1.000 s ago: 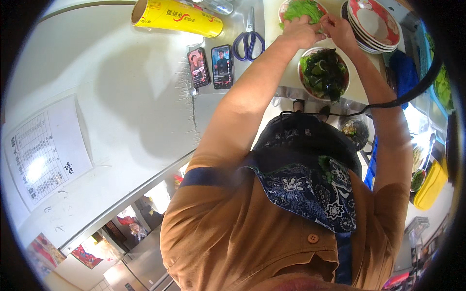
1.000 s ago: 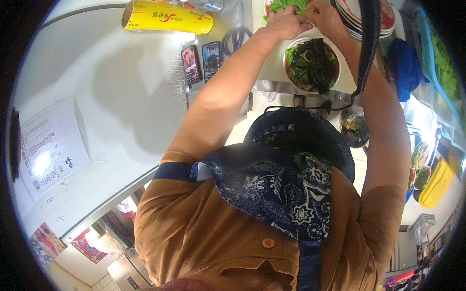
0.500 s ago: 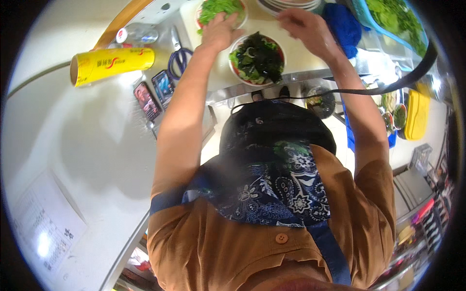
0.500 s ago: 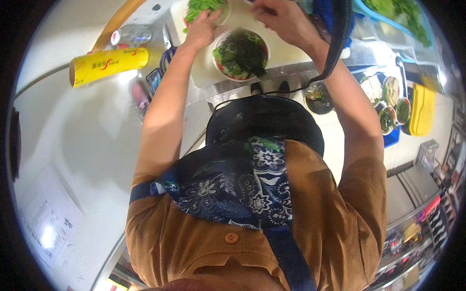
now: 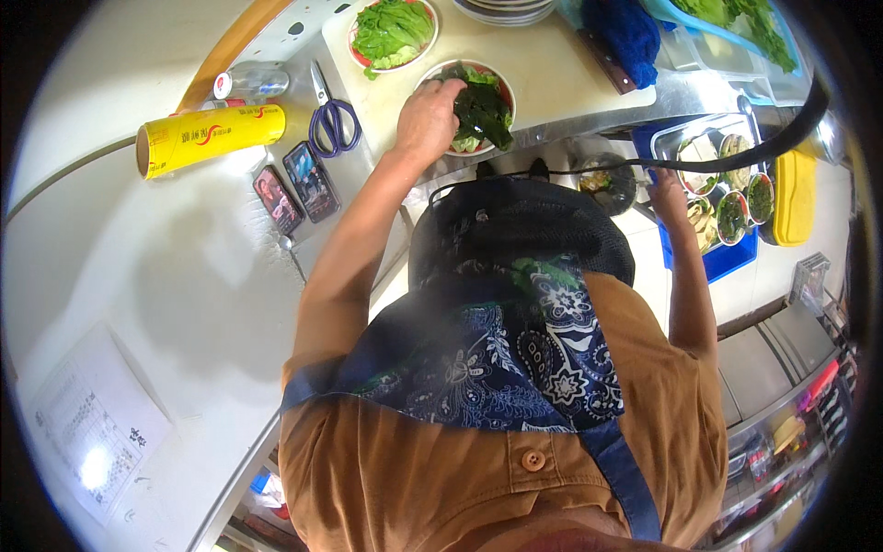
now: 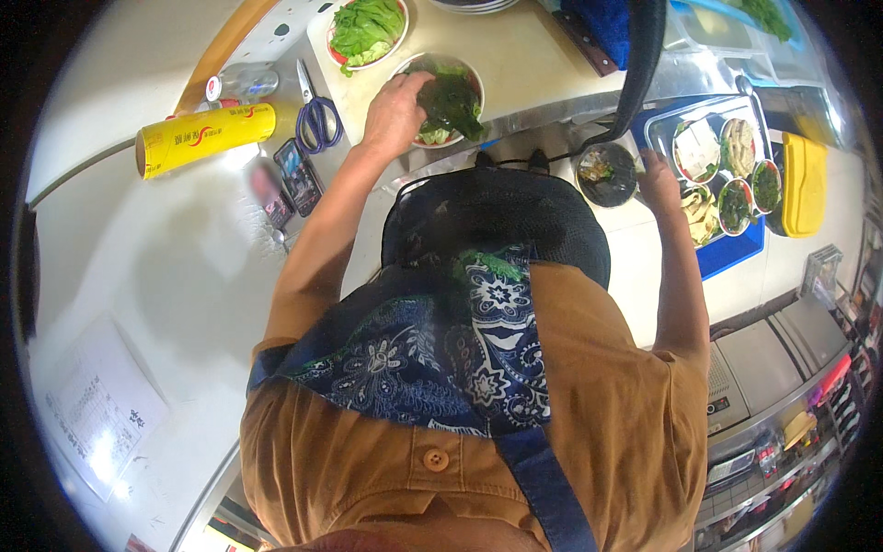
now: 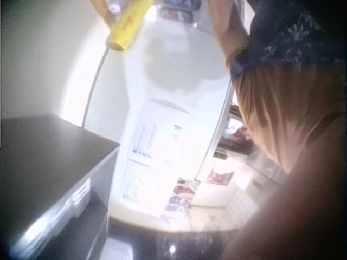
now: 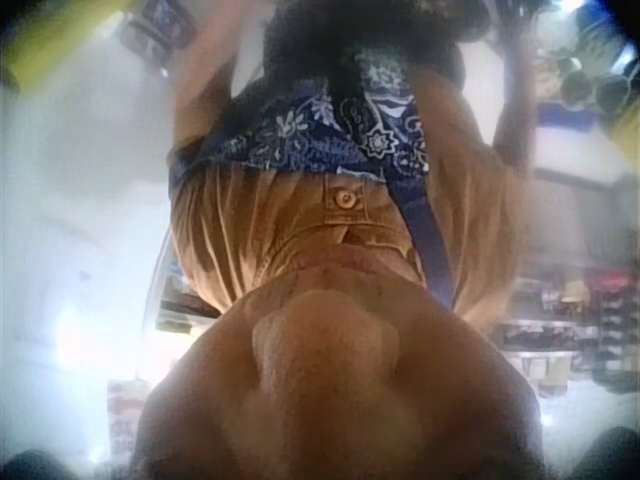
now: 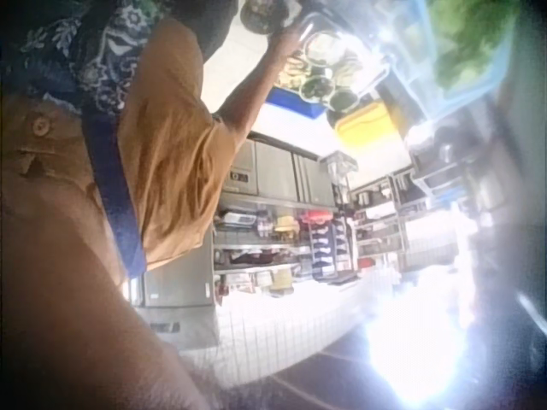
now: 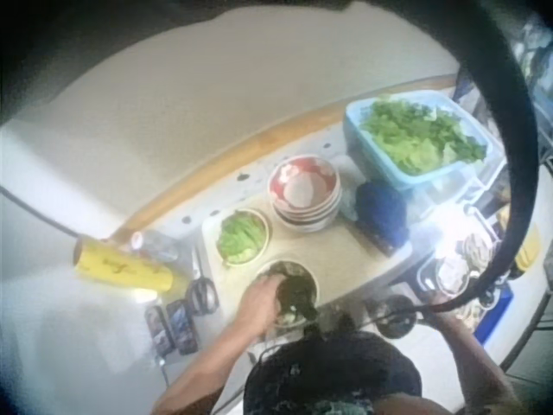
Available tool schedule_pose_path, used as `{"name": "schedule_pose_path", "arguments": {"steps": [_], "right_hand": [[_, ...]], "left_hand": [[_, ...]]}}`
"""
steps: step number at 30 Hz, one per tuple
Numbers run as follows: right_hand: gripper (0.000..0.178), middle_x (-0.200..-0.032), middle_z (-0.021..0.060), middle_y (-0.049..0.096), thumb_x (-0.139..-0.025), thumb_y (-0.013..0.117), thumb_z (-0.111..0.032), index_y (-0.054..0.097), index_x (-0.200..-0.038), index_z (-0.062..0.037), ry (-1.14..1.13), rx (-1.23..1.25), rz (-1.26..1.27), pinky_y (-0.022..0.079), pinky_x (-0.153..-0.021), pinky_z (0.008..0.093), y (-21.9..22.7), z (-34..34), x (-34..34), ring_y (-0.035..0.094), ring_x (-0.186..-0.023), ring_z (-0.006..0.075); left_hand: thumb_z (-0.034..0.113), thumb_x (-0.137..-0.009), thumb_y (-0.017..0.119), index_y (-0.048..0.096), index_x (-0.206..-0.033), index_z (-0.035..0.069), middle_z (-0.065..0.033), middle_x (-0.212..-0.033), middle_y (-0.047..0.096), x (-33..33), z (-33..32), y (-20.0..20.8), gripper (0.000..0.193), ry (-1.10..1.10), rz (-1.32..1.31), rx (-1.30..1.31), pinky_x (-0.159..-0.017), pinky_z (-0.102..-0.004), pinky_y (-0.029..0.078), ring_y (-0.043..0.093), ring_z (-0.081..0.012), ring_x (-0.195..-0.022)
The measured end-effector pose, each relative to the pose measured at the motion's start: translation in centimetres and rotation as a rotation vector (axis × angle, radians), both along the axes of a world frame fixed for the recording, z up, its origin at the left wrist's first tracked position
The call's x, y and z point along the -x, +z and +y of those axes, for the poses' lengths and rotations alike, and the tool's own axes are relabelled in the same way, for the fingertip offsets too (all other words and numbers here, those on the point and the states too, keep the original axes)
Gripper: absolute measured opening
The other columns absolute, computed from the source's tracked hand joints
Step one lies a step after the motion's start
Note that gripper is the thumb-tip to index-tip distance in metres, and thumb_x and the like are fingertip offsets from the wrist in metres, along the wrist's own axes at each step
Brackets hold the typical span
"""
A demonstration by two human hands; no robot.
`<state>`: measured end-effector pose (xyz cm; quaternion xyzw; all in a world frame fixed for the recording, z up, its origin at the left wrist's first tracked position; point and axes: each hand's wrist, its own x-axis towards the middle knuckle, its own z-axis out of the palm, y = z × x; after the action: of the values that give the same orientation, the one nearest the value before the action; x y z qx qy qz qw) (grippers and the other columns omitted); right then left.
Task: The person retrieves a basket of lettuce from a refrigerator, then places lettuce, seaweed, and sliced tofu into two bowls on a countertop. The person arranges the ingredients by hand and sets the bowls aside.
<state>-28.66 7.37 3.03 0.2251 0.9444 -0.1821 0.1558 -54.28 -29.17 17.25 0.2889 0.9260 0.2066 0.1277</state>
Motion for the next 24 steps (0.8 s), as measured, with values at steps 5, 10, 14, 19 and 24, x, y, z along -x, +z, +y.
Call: {"name": "schedule_pose_path", "arguments": {"steps": [5, 10, 14, 19, 24], "right_hand": [[0.040, -0.105, 0.0210, 0.059, -0.076, 0.059, -0.012, 0.052, -0.115, -0.0062, 0.089, 0.157, -0.039, 0.047, -0.079, 0.0428, 0.2, -0.6, -0.4, 0.058, -0.096, 0.0363], [0.030, -0.094, 0.0199, 0.062, -0.077, 0.058, -0.010, 0.056, -0.107, -0.0034, 0.108, 0.329, 0.157, 0.047, -0.078, 0.0410, 5.3, -2.4, 4.7, 0.059, -0.094, 0.0363], [0.032, -0.096, 0.0192, 0.061, -0.076, 0.058, -0.007, 0.056, -0.107, -0.0026, 0.233, 0.418, 0.357, 0.049, -0.074, 0.0373, 9.5, -5.3, 11.9, 0.061, -0.088, 0.0331], [0.045, -0.105, 0.0154, 0.059, -0.074, 0.065, -0.010, 0.052, -0.117, -0.0094, 0.672, 0.451, 0.524, 0.049, -0.076, 0.0374, 12.9, -12.1, 19.0, 0.061, -0.091, 0.0309], [0.061, -0.113, 0.0125, 0.052, -0.068, 0.071, -0.012, 0.044, -0.122, -0.0173, 0.982, 0.143, 0.653, 0.050, -0.075, 0.0386, 13.0, -18.2, 22.1, 0.059, -0.093, 0.0323]], "left_hand": [[-0.004, -0.067, 0.052, 0.058, -0.102, 0.005, -0.0149, -0.096, 0.060, -0.9, -1.2, 2.0, 0.037, 0.127, 0.142, -0.315, -0.086, -0.0381, 0.044, 0.055, -0.0318, -0.096], [-0.009, -0.066, 0.047, 0.059, -0.098, 0.003, -0.0158, -0.095, 0.059, -1.2, -1.5, 2.3, 0.036, 0.162, 0.210, -0.456, -0.083, -0.0370, 0.045, 0.056, -0.0327, -0.092], [-0.012, -0.065, 0.045, 0.060, -0.098, 0.003, -0.0167, -0.095, 0.059, -1.2, -1.5, 0.5, 0.040, 0.219, 0.149, -0.483, -0.083, -0.0356, 0.045, 0.058, -0.0327, -0.090], [-0.016, -0.064, 0.043, 0.058, -0.105, 0.006, -0.0087, -0.098, 0.059, -1.7, -1.3, -1.5, 0.049, 0.231, 0.070, -0.589, -0.086, -0.0283, 0.046, 0.058, -0.0199, -0.094], [-0.007, -0.063, 0.056, 0.051, -0.112, 0.003, -0.0182, -0.108, 0.050, -3.3, -1.6, -2.0, 0.050, 0.234, 0.064, -0.580, -0.091, -0.0363, 0.042, 0.050, -0.0348, -0.101]]}}
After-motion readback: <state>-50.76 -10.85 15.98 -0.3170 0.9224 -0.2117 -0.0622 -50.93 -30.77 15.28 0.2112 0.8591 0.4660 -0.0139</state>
